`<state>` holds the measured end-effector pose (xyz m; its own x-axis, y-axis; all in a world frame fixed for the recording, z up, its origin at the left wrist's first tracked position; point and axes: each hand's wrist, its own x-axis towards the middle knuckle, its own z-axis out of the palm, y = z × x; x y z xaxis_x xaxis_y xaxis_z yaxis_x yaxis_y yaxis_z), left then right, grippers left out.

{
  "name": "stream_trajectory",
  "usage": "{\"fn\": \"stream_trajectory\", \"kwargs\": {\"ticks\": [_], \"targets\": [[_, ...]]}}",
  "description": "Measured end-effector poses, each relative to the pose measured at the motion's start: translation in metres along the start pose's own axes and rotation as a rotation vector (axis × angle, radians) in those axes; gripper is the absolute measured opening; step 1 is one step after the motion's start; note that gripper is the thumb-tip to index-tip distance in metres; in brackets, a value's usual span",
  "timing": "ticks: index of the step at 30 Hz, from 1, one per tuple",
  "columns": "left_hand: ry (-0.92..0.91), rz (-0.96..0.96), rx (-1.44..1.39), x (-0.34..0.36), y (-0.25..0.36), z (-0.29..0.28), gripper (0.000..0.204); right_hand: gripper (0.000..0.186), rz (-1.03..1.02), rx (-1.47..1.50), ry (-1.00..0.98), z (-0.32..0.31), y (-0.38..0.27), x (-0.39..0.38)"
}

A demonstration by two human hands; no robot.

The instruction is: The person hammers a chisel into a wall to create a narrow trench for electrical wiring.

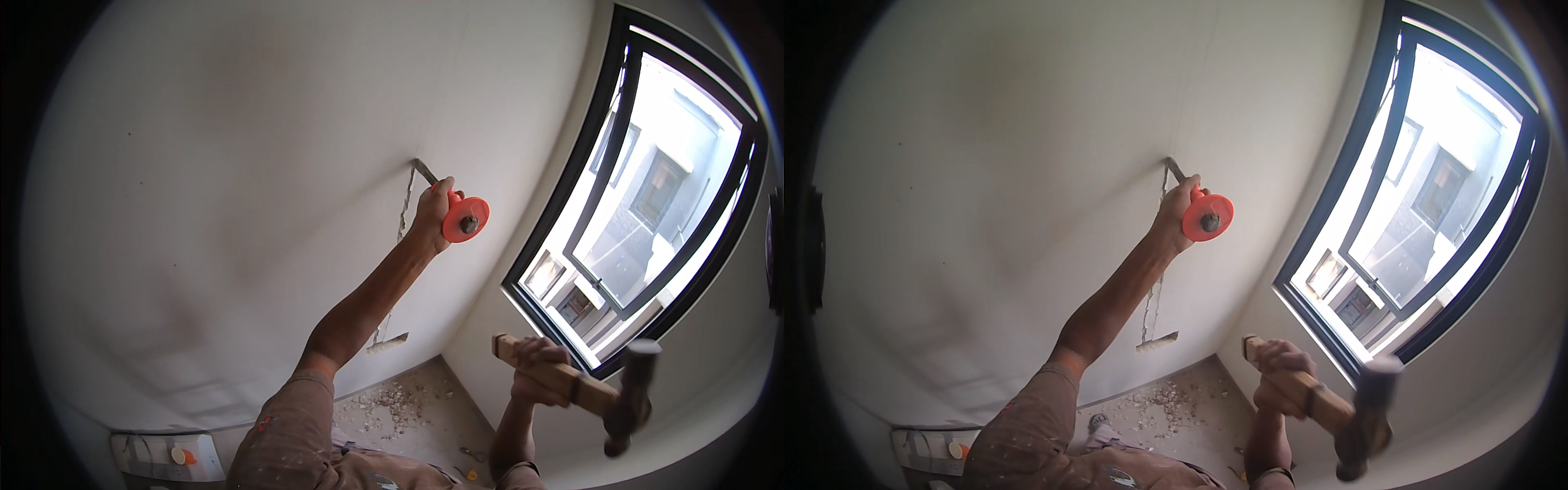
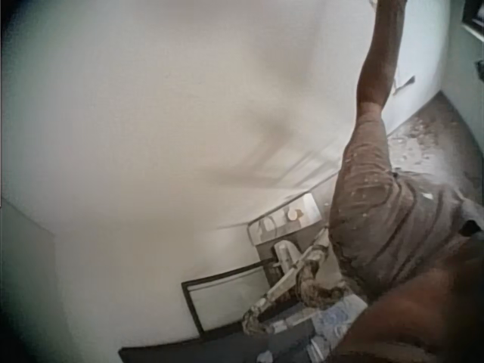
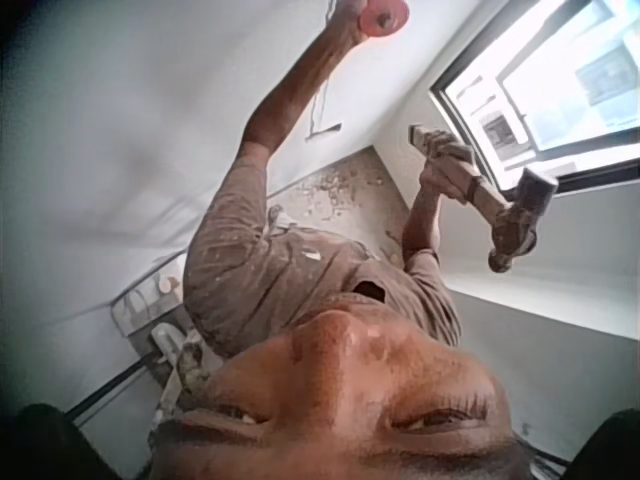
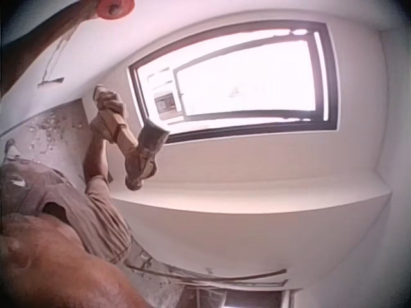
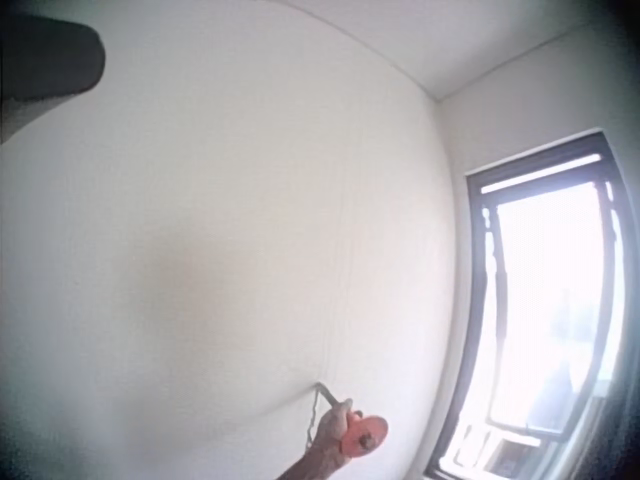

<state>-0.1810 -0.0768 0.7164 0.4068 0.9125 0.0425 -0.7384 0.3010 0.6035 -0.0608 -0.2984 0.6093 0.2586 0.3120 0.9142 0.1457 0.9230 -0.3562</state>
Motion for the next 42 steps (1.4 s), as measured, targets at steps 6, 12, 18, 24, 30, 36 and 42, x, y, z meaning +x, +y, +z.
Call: {"fn": "stream_trajectory", "kwargs": {"ticks": [6, 12, 18, 24, 30, 36, 42], "targets": [[0.005, -0.021, -0.047, 0.003, -0.004, 0.0, 0.017, 0.072, -0.443, 0.16, -0.007, 0.027, -0.01, 0.028], [-0.053, 0.082, 0.017, 0.02, -0.014, -0.005, 0.019, 0.067, 0.48, -0.41, -0.34, 0.0, 0.123, -0.01], [-0.011, 0.051, 0.047, 0.009, -0.018, -0.002, 0.021, 0.074, 0.453, -0.317, -0.253, -0.01, 0.093, -0.047], [-0.086, 0.062, 0.076, 0.006, -0.006, 0.002, 0.018, 0.083, 0.471, -0.147, -0.065, -0.005, 0.06, -0.035], [-0.043, 0.028, -0.004, 0.008, -0.005, 0.004, 0.017, 0.089, 0.443, -0.174, -0.016, 0.001, 0.031, -0.024], [-0.062, 0.012, -0.012, 0.012, 0.001, -0.001, 0.018, 0.087, 0.147, -0.063, -0.004, 0.003, 0.009, -0.001], [-0.035, -0.029, -0.021, 0.007, 0.003, 0.004, 0.019, 0.077, -0.355, 0.162, -0.006, 0.034, -0.015, 0.033]]}}
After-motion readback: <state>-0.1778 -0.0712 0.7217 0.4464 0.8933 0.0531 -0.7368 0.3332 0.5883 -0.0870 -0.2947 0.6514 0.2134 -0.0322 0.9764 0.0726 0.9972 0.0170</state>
